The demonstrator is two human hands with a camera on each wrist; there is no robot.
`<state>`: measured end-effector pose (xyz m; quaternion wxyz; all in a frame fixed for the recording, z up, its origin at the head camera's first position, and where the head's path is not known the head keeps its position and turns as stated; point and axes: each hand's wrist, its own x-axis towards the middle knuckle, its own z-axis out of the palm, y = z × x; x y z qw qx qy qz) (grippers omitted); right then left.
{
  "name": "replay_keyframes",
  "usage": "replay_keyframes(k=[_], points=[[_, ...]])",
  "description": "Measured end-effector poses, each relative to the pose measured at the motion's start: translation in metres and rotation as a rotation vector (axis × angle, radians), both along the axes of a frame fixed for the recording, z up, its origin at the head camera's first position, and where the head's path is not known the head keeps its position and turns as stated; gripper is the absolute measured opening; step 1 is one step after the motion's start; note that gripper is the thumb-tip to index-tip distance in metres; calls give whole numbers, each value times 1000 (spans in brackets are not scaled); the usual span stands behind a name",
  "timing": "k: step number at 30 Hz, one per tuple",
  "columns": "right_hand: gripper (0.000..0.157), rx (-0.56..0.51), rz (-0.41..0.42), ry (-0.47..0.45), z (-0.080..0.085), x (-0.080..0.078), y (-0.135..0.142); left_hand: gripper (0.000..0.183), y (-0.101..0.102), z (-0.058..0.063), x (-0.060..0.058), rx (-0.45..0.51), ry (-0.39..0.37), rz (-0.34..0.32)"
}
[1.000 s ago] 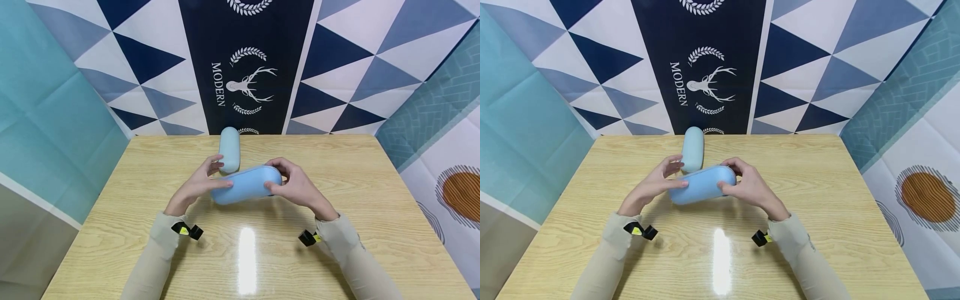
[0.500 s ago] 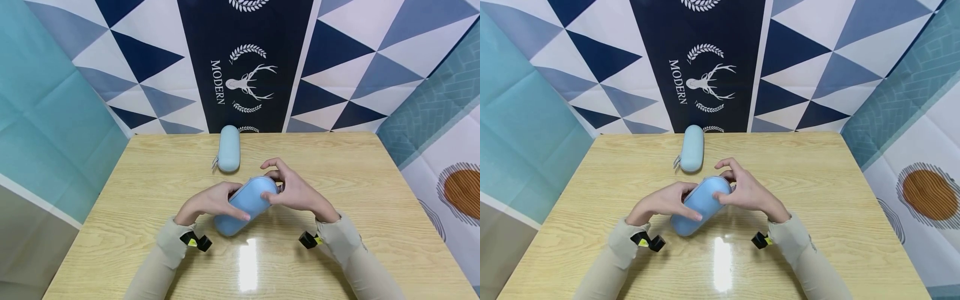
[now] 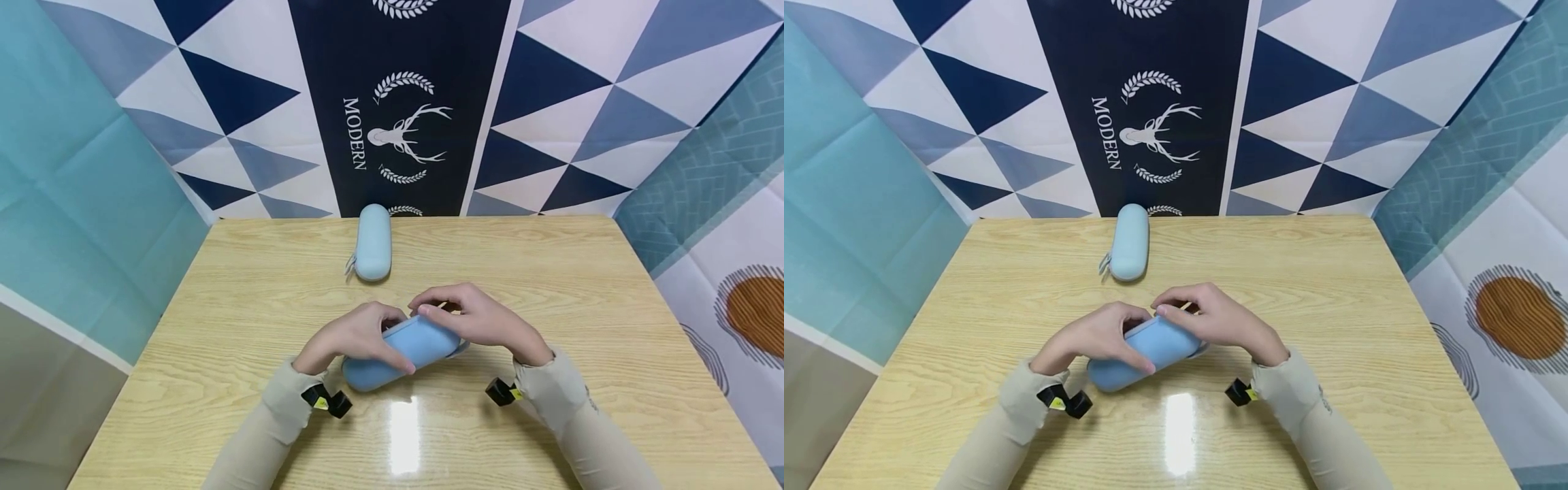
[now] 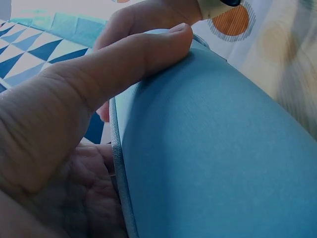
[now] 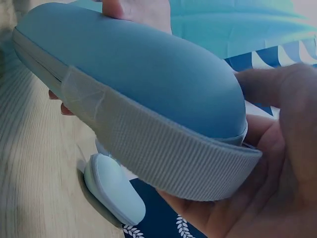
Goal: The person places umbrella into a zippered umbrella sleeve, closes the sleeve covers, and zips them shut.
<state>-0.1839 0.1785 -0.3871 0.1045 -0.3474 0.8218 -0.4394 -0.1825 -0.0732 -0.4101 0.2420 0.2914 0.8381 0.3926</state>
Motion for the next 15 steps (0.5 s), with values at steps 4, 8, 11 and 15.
replay_keyframes(k=[4,8,11,15], points=[[17,-28,-20,37,3,-1,1,49,3,2,0,-26,19,-3],[17,-78,-27,77,5,0,3,48,7,2,2,-46,17,-15],[19,-102,-9,107,5,0,4,47,7,1,3,-56,14,-17],[22,-81,51,179,4,0,6,46,6,0,6,-64,9,-13]])
